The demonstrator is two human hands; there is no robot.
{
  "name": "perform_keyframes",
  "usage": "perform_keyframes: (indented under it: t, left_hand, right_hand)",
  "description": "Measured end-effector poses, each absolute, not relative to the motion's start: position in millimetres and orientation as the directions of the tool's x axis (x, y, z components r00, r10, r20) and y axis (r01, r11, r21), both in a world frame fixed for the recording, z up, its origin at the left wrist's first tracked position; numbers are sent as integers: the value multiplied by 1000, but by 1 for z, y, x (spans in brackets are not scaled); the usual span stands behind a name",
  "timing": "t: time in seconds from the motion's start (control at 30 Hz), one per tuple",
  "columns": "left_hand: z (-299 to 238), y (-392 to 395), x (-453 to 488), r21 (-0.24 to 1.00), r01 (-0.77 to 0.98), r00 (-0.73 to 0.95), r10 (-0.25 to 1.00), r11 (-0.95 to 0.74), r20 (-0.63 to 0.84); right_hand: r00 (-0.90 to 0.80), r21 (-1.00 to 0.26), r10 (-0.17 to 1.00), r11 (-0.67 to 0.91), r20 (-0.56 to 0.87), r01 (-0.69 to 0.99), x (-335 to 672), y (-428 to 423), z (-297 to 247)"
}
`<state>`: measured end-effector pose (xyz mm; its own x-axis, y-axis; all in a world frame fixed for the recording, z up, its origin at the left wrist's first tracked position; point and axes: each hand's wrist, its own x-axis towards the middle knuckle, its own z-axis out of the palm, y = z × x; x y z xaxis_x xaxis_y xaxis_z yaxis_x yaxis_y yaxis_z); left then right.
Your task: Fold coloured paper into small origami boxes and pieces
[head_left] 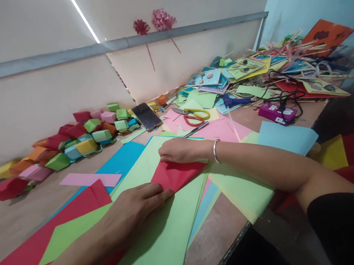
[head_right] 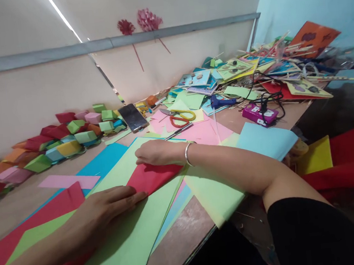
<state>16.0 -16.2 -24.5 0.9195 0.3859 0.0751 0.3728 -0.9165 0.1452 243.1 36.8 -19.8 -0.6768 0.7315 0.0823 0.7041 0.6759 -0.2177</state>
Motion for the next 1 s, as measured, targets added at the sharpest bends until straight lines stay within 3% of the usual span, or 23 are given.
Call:
perform_keyframes:
  t: [0.17,0.4,0.67,1.0]
  left_hand:
    - [-26,-13,16,124,318,942,328,-940,67]
    - [-32,-4,16,203,249,953,277,-947,120]
    - [-33,-2,29,128,232,964,245,-964,99]
    - [-34,2,55,200,145,959,188,-969,211]
  right_hand:
    - [-616,-333,785,599,64,729,249,33,-19]
    - [-617,-369,787,571,-11,734,251,34,-15]
    - [-627,-369,779,583,1,724,252,34,-17]
    - [-640,-373,768,600,22,708,253,36,-20]
